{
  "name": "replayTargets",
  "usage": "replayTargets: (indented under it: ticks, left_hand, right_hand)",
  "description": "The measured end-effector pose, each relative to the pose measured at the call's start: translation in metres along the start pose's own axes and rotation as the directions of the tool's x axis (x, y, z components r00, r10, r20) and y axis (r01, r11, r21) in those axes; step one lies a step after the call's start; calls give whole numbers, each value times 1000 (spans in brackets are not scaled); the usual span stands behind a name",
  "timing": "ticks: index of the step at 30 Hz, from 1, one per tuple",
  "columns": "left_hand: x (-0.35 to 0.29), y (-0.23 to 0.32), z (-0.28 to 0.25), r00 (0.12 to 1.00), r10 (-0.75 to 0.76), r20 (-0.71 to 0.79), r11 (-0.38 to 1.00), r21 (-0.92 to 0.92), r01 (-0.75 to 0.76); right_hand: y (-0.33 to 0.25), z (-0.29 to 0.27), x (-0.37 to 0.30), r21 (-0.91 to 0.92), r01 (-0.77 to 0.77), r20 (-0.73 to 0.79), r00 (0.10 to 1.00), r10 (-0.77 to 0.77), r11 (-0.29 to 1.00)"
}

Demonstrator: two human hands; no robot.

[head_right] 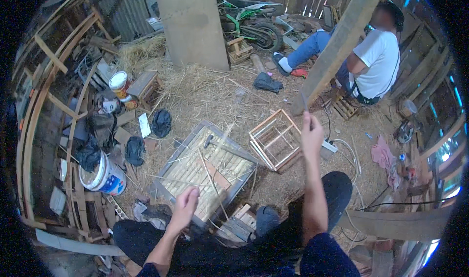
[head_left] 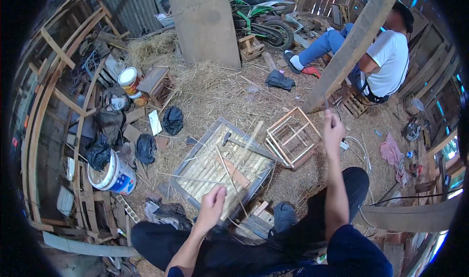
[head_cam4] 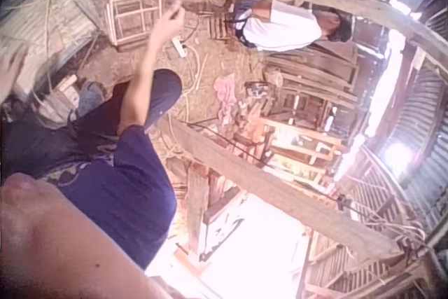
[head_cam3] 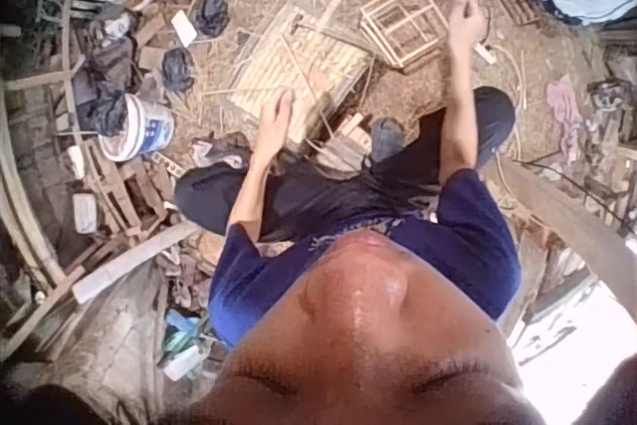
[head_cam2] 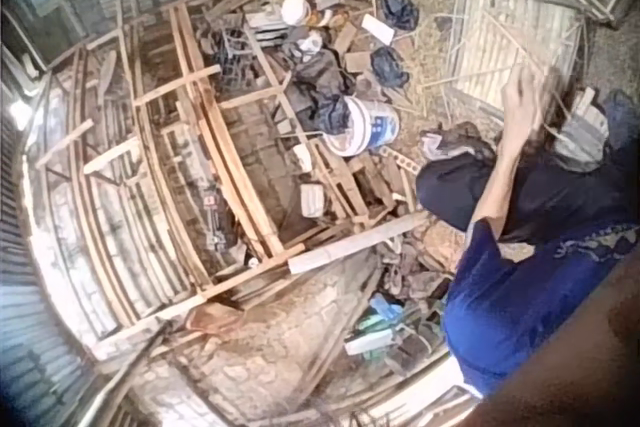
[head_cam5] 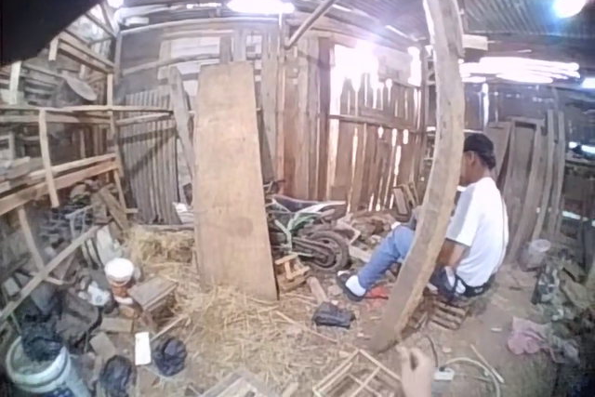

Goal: The person whittles and fits thin wooden rods into a small wooden frame by hand using a knife.

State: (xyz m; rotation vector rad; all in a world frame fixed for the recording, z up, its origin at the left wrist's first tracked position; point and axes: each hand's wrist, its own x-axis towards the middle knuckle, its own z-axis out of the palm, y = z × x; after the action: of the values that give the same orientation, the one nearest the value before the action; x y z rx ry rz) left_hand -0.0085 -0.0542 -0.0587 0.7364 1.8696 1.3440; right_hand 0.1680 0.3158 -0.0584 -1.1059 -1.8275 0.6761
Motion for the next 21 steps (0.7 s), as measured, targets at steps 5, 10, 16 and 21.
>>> replayTargets:
  ticks: [5, 10, 16, 21]
  left_hand:
    - [10, -12, -14, 986, -157, -59, 924, -362, 126]
    - [19, -17, 14, 977, -208, 38, 886, -417, 204]
    - [29, -5, 42, 987, -124, 101, 879, -450, 156]
    - [34, 1, 54, 999, 14, 38, 985, -170, -7]
  right_hand:
    - [-22, 19, -62, -95, -2, 348, 937, 35, 996]
    - [-82, 37, -105, 55, 67, 762, 642, -85, 996]
    - [-84, 56, -140, 298, 375, 693, 547, -469, 878]
    - [-79, 56, -126, 327, 295, 737, 515, -438, 898]
